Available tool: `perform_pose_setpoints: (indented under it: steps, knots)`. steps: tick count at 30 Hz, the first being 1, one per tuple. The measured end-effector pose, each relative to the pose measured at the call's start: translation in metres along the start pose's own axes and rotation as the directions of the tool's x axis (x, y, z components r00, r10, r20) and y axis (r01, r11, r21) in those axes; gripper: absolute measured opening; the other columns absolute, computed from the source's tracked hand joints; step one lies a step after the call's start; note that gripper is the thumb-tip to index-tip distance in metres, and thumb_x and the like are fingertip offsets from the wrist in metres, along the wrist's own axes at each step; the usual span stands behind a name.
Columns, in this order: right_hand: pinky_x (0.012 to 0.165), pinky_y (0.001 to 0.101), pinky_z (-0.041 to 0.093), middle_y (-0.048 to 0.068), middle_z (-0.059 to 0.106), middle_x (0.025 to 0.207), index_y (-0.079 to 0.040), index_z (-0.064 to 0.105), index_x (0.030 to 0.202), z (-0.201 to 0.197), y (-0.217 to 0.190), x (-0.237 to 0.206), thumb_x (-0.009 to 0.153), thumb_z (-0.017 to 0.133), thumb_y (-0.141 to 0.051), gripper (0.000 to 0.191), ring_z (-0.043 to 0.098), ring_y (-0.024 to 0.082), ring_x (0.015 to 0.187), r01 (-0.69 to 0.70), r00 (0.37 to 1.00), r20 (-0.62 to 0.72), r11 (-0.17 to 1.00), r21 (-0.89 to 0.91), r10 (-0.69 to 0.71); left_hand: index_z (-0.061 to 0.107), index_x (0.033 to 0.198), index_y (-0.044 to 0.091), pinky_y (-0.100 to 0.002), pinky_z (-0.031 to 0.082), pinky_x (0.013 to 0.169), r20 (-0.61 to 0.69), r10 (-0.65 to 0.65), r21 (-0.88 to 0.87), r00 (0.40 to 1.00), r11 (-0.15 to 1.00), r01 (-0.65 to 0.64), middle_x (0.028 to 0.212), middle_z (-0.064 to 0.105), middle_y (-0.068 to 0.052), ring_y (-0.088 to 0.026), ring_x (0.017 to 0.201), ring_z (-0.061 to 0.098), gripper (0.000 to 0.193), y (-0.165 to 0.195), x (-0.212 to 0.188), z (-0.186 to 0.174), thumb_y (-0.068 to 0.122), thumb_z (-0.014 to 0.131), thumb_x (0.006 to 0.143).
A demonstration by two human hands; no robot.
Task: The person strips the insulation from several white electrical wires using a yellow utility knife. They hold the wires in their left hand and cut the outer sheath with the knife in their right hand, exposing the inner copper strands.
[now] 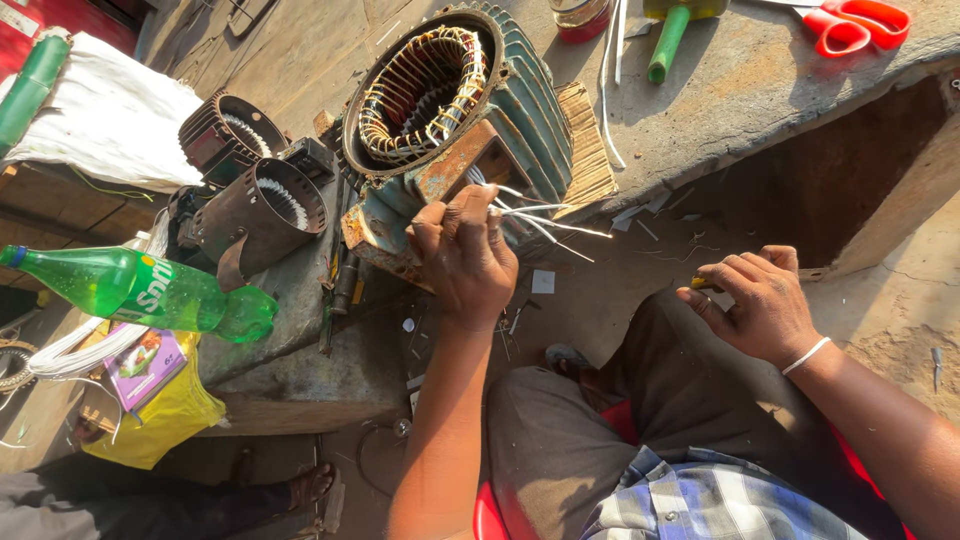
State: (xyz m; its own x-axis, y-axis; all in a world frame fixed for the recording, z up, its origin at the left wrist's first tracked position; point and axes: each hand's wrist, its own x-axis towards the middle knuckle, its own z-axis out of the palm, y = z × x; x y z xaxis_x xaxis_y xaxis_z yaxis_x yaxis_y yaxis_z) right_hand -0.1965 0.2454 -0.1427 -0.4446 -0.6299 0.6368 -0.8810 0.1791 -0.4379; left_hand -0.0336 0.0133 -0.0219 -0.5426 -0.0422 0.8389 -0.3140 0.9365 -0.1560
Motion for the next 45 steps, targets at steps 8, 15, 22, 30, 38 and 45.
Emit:
perform_pose_setpoints:
  steps: [8, 15, 22, 30, 38, 45]
  knots:
    - [0.089, 0.0380, 0.038, -0.001, 0.069, 0.083, -0.013, 0.071, 0.096, 0.004, -0.005, 0.000, 0.086, 0.079, -0.031, 0.021, 0.063, 0.019, 0.076, -0.027, 1.000, 0.011, 0.999, -0.022, 0.027, 0.071, 0.131, 0.015, -0.041, 0.031, 0.101, 0.221, 0.041, 0.283, 0.974, 0.954, -0.104, 0.124, 0.065, 0.004, -0.019, 0.119, 0.052, 0.033, 0.009, -0.001, 0.000, 0.034, 0.071, 0.103]
    - [0.079, 0.0298, 0.053, 0.009, 0.072, 0.106, -0.006, 0.066, 0.116, -0.027, -0.005, 0.041, 0.105, 0.065, -0.001, 0.012, 0.069, 0.023, 0.087, 0.077, 0.979, -0.201, 0.950, 0.302, -0.015, 0.071, 0.117, 0.023, -0.047, 0.034, 0.101, -0.048, 0.003, -0.013, 0.999, 1.000, -0.004, 0.125, 0.063, 0.001, -0.027, 0.118, 0.051, 0.019, -0.025, -0.001, -0.016, 0.024, 0.077, 0.098]
    - [0.083, 0.0332, 0.054, 0.005, 0.074, 0.099, -0.011, 0.071, 0.107, -0.073, -0.053, 0.162, 0.095, 0.078, -0.017, 0.015, 0.071, 0.021, 0.089, 0.388, 0.922, -0.001, 0.920, 0.050, -0.388, 0.073, 0.118, 0.023, -0.046, 0.033, 0.098, -0.061, 0.121, -0.033, 0.991, 0.992, -0.124, 0.118, 0.068, 0.008, -0.022, 0.112, 0.055, 0.038, -0.038, 0.006, -0.009, 0.003, 0.072, 0.086]
    - [0.092, 0.0406, 0.045, -0.002, 0.062, 0.077, -0.017, 0.074, 0.092, -0.060, -0.110, 0.211, 0.089, 0.078, -0.043, 0.027, 0.066, 0.018, 0.082, 0.831, 0.542, 0.187, 0.487, -0.270, -0.820, 0.070, 0.111, 0.029, -0.043, 0.033, 0.097, -0.188, 0.139, -0.012, 0.972, 0.990, -0.144, 0.112, 0.067, 0.012, -0.019, 0.112, 0.055, 0.029, -0.047, 0.000, 0.009, 0.009, 0.074, 0.091]
    - [0.098, 0.0400, 0.039, -0.008, 0.060, 0.072, -0.025, 0.069, 0.080, -0.049, -0.117, 0.219, 0.089, 0.075, -0.041, 0.019, 0.063, 0.013, 0.075, 0.886, 0.424, 0.290, 0.328, -0.326, -0.858, 0.070, 0.114, 0.031, -0.045, 0.033, 0.097, -0.171, 0.155, -0.022, 0.973, 0.987, -0.162, 0.115, 0.065, 0.011, -0.021, 0.112, 0.054, 0.024, -0.046, -0.002, 0.008, 0.016, 0.075, 0.095]
    - [0.098, 0.0377, 0.035, -0.010, 0.058, 0.071, -0.028, 0.066, 0.076, -0.064, -0.110, 0.186, 0.091, 0.074, -0.032, 0.017, 0.061, 0.010, 0.074, 0.910, 0.384, 0.375, 0.278, -0.307, -0.844, 0.068, 0.110, 0.032, -0.047, 0.032, 0.095, -0.108, 0.162, 0.066, 0.981, 0.986, -0.156, 0.114, 0.065, 0.011, -0.022, 0.111, 0.055, 0.021, -0.044, -0.002, 0.007, 0.017, 0.072, 0.096]
